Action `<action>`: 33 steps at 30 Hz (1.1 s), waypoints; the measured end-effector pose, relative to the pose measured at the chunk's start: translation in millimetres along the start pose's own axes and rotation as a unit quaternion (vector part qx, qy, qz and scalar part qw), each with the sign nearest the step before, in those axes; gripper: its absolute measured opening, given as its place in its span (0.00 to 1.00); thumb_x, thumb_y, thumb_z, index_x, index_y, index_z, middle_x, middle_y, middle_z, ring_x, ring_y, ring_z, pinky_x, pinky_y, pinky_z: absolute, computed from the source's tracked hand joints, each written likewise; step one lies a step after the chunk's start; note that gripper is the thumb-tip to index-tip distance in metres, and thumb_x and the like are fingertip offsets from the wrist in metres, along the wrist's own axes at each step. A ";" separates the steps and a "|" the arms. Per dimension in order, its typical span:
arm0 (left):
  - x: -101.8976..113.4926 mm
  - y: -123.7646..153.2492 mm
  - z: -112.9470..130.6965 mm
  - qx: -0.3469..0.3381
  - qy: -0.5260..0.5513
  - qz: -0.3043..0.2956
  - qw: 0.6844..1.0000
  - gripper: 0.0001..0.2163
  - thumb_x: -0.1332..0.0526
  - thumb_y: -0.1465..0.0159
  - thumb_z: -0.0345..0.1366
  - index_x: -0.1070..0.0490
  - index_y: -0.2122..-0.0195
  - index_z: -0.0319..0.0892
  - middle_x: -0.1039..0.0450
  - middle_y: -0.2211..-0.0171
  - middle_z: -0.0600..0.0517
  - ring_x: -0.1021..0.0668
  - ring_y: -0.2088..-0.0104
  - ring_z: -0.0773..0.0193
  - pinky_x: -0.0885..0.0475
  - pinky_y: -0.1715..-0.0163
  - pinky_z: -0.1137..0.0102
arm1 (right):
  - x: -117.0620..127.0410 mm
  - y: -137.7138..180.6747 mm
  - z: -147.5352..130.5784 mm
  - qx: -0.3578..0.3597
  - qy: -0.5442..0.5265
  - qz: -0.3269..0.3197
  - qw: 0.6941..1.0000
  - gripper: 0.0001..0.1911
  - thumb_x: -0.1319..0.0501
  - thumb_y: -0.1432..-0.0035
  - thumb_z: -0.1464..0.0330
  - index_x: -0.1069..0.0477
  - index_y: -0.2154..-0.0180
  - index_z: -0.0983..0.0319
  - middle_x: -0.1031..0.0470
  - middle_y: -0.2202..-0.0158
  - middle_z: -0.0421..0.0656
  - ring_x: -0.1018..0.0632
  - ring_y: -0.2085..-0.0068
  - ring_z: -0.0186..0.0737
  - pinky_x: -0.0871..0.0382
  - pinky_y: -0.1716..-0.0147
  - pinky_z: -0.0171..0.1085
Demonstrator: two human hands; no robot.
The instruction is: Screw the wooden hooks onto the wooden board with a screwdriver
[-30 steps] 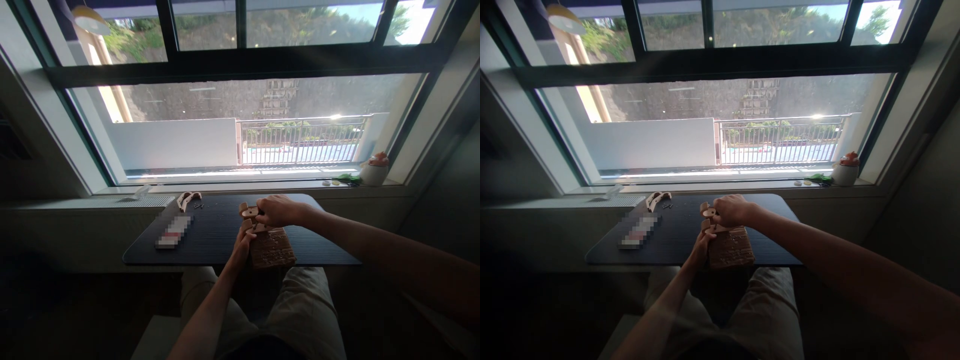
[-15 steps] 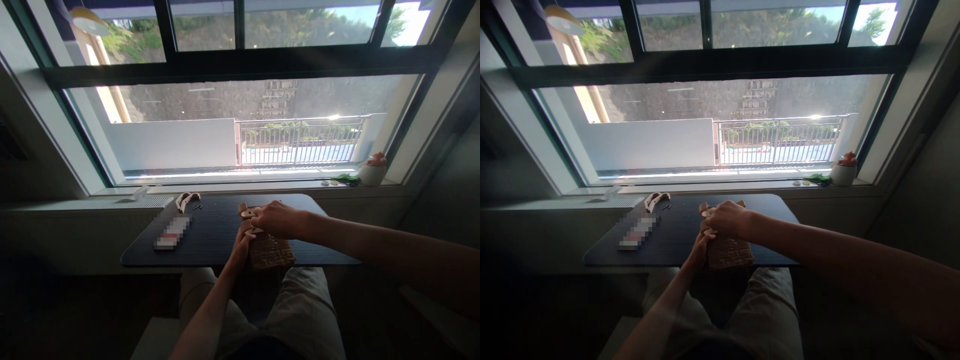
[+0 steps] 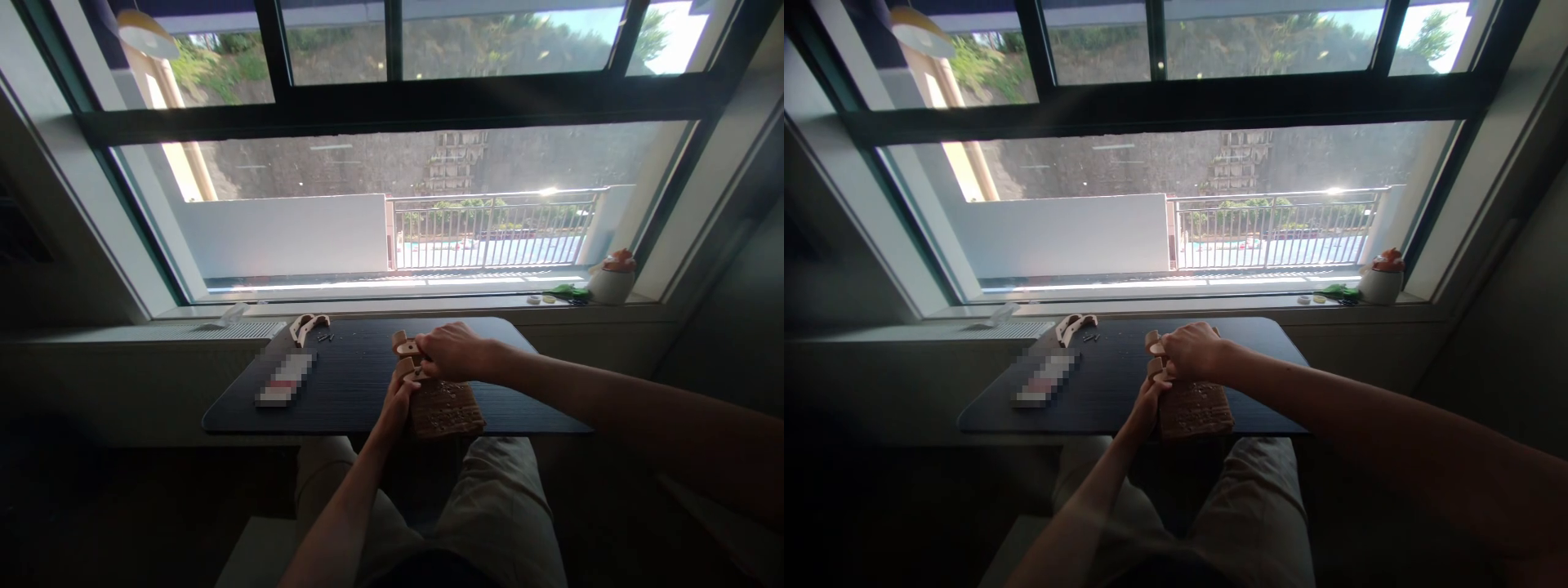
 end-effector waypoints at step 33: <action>0.9 1.4 1.4 -0.001 -0.007 0.016 1.000 0.16 0.41 0.52 0.31 0.28 0.60 0.39 0.25 0.63 0.50 0.26 0.61 0.58 0.33 0.62 0.68 | 6.6 10.2 -24.6 0.144 0.038 0.029 0.988 0.11 0.47 0.43 0.74 0.28 0.62 0.64 0.24 0.59 0.49 0.23 0.61 0.44 0.36 0.71 0.35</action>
Point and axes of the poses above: each hand's wrist, its own y-axis away from the middle knuckle, its own x-axis out of the back of the hand, z = x × y, the point moved 7 cm from there along -y, towards the middle knuckle
